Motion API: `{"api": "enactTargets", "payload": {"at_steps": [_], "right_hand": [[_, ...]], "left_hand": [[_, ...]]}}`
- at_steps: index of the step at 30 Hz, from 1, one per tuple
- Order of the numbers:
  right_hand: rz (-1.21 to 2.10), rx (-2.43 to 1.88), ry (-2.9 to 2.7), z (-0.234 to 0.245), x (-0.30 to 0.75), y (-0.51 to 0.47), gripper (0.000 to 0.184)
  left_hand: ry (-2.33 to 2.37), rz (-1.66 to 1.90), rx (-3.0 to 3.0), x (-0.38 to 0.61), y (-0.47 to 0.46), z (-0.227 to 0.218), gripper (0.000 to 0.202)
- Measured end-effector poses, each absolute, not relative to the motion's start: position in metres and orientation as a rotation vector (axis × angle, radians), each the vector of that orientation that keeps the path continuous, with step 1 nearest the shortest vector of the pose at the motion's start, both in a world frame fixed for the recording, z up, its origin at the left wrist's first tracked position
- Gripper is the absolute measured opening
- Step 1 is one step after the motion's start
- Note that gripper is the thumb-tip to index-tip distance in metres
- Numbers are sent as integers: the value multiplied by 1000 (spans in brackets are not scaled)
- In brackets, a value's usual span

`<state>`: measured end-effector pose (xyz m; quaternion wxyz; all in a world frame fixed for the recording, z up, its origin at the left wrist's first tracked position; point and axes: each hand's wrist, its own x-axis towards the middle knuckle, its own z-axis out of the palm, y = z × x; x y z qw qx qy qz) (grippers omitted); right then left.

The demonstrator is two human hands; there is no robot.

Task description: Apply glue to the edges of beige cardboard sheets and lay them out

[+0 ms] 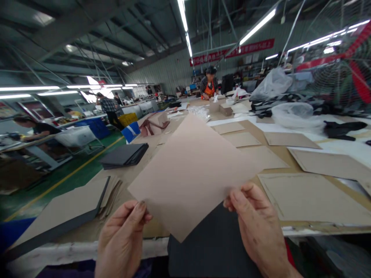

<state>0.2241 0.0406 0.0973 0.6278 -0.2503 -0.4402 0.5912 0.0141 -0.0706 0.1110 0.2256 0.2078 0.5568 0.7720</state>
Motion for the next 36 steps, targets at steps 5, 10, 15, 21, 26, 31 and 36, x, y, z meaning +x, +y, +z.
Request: {"api": "enactTargets", "payload": {"at_steps": [5, 10, 15, 21, 26, 31, 36], "right_hand": [[1128, -605, -1107, 100, 254, 56, 33], [754, -833, -1691, 118, 267, 63, 35], [824, -800, -1800, 118, 267, 65, 30], [867, -826, -1861, 107, 269, 64, 29], [711, -869, -1867, 101, 272, 58, 31], [693, -1022, -1856, 85, 291, 41, 36], [848, -1308, -1697, 43, 330, 23, 39]], "left_hand": [[1624, 1940, 690, -16, -89, 126, 40], [1650, 1687, 698, -20, -98, 126, 40], [1659, 1600, 683, -15, -99, 123, 39], [1622, 1537, 728, -20, -98, 110, 36], [1647, 1523, 714, -15, -91, 100, 39], [1737, 1654, 617, 4, -80, 93, 49], [1856, 1466, 792, 22, -87, 73, 40]]}}
